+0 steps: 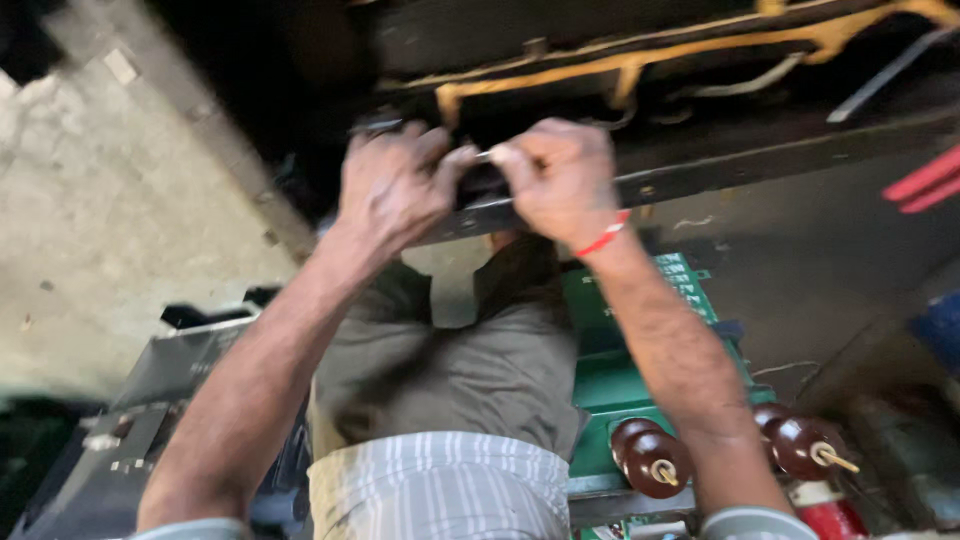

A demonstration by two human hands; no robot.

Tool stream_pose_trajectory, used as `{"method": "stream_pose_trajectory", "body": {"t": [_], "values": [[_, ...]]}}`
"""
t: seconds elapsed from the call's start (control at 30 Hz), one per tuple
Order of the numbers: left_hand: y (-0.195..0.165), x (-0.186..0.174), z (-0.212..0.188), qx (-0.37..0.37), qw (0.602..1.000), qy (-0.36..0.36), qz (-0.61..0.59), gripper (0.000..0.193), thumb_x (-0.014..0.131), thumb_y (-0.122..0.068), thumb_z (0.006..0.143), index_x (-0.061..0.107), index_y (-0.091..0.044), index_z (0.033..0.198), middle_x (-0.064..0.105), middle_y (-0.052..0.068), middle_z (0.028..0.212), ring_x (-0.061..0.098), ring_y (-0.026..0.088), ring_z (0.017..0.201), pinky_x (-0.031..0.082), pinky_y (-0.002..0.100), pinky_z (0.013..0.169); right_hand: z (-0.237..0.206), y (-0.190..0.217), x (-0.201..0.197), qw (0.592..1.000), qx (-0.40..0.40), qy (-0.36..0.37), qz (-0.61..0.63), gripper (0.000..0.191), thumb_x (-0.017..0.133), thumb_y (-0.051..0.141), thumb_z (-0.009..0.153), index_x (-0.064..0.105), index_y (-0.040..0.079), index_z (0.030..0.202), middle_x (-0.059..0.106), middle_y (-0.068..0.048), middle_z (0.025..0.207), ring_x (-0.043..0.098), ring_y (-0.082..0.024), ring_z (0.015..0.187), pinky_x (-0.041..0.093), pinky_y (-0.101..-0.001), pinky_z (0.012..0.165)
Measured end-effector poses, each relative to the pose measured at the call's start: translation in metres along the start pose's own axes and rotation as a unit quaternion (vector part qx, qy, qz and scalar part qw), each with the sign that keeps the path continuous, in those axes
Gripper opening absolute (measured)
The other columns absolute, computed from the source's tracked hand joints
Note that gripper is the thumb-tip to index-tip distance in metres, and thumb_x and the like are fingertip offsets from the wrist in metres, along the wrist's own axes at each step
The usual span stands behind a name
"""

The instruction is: The person works on an electrical assembly, stripping and bending wires, then using pliers to secure connections on a metal frame. They later retrieve and sort small brass ferrules from an orange container.

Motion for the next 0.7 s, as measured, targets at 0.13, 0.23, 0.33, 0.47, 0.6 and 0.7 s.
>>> {"method": "stream_pose_trajectory", "body": {"t": [0.13, 0.23, 0.33, 0.47, 0.6, 0.7], "values": [[-0.002, 0.01, -0.004, -0.017, 0.999, 0.021, 0.028, 0.033, 0.066, -0.033, 0.104, 0.065, -0.009, 0.081, 0.063, 0.014, 0.08, 0.063, 0.036, 0.071, 0.049, 0.05, 0.064, -0.008, -0.008, -0.002, 0.999, 0.027, -0.043, 0.014, 0.022, 0.077, 0.023, 0.088, 0.073, 0.009, 0.073, 0.065, -0.011, 0.07, 0.065, -0.031, 0.066, 0.051, -0.0455, 0.059], [-0.004, 0.015, -0.011, -0.007, 0.996, 0.02, 0.09, 0.033, 0.067, -0.032, 0.107, 0.064, -0.009, 0.084, 0.064, 0.012, 0.085, 0.064, 0.037, 0.079, 0.05, 0.05, 0.073, -0.012, -0.012, 0.0, 0.999, 0.031, -0.038, 0.004, 0.02, 0.073, 0.022, 0.086, 0.072, 0.01, 0.071, 0.064, -0.01, 0.07, 0.065, -0.032, 0.07, 0.053, -0.0472, 0.066], [-0.001, 0.02, -0.012, -0.028, 0.99, 0.045, 0.129, 0.037, 0.067, -0.034, 0.11, 0.064, -0.009, 0.083, 0.066, 0.012, 0.085, 0.065, 0.037, 0.079, 0.05, 0.05, 0.075, -0.006, -0.013, -0.001, 0.998, 0.055, -0.023, 0.022, 0.023, 0.072, 0.024, 0.088, 0.07, 0.009, 0.071, 0.065, -0.01, 0.072, 0.066, -0.032, 0.074, 0.054, -0.0475, 0.071], [0.006, 0.019, -0.01, -0.085, 0.989, 0.087, 0.082, 0.041, 0.071, -0.039, 0.111, 0.068, -0.006, 0.087, 0.067, 0.016, 0.087, 0.065, 0.038, 0.081, 0.051, 0.049, 0.074, -0.008, 0.003, -0.041, 0.994, 0.047, -0.046, 0.082, 0.014, 0.072, 0.019, 0.092, 0.072, 0.006, 0.087, 0.069, -0.012, 0.086, 0.068, -0.034, 0.086, 0.056, -0.0456, 0.08], [0.015, 0.01, -0.02, -0.131, 0.983, 0.099, -0.082, 0.029, 0.071, -0.03, 0.105, 0.071, -0.009, 0.124, 0.071, 0.016, 0.106, 0.071, 0.029, 0.092, 0.055, 0.042, 0.083, -0.085, 0.015, -0.164, 0.981, -0.024, -0.192, 0.021, 0.028, 0.08, 0.016, 0.092, 0.07, 0.003, 0.116, 0.07, -0.016, 0.117, 0.071, -0.031, 0.109, 0.06, -0.0408, 0.096], [0.019, 0.001, -0.033, -0.089, 0.985, 0.059, -0.137, 0.048, 0.076, -0.026, 0.099, 0.064, -0.004, 0.14, 0.071, 0.017, 0.127, 0.07, 0.028, 0.114, 0.054, 0.039, 0.1, -0.15, -0.045, -0.276, 0.887, 0.085, -0.403, -0.209, 0.028, 0.078, 0.016, 0.092, 0.07, 0.003, 0.116, 0.07, -0.015, 0.114, 0.071, -0.031, 0.106, 0.06, -0.0424, 0.095]]}}
Point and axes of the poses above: each hand's wrist, its own z-axis towards the middle knuckle, its own x-axis out of the palm, y = z × x, the point moved 7 cm from there along z, towards the middle knuckle
